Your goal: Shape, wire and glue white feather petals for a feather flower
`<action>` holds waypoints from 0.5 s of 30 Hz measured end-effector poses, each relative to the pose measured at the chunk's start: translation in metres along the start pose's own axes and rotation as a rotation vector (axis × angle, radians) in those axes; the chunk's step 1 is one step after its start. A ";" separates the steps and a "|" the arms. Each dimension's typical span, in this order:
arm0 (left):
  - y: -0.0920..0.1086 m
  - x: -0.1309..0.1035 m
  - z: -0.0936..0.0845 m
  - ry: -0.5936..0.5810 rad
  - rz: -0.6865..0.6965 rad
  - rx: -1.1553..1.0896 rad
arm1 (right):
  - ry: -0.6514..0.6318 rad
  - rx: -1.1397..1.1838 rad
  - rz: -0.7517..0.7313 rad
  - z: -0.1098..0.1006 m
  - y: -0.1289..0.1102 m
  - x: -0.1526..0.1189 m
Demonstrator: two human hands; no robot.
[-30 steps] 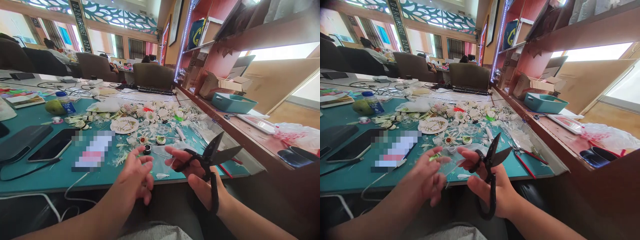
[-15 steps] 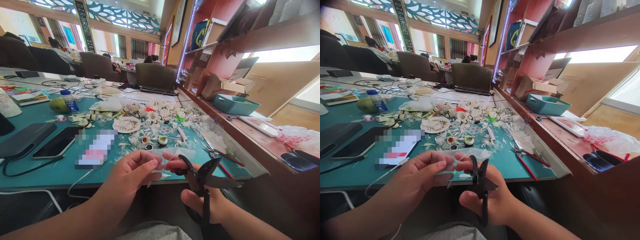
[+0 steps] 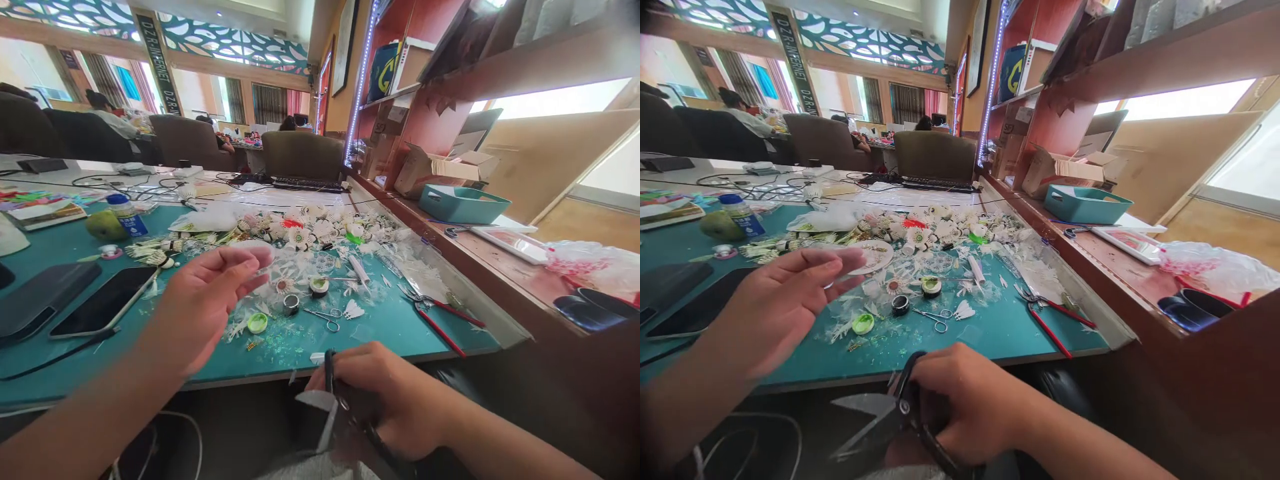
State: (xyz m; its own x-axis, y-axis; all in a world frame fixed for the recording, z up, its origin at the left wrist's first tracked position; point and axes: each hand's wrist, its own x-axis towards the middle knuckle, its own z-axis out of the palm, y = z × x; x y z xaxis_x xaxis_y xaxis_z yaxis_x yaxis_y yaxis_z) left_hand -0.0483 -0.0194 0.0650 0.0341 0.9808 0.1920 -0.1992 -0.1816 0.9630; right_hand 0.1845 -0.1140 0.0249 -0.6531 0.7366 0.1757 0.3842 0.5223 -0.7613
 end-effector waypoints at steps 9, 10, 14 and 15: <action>-0.014 0.119 -0.003 0.070 0.139 0.349 | 0.168 -0.765 0.754 -0.089 0.040 -0.015; -0.017 0.134 -0.001 0.076 0.134 0.396 | 0.165 -0.790 0.840 -0.094 0.051 -0.016; -0.026 0.183 0.009 0.102 0.104 0.549 | 0.117 -0.842 1.100 -0.102 0.085 -0.020; -0.028 0.193 0.012 0.112 0.103 0.579 | 0.105 -0.849 1.142 -0.102 0.090 -0.020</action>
State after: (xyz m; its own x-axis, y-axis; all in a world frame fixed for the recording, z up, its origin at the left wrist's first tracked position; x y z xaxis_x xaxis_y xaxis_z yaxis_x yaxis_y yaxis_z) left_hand -0.0244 0.1739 0.0778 -0.0671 0.9519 0.2991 0.3709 -0.2545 0.8931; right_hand 0.2990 -0.0379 0.0168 0.3117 0.9297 -0.1960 0.9501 -0.3022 0.0776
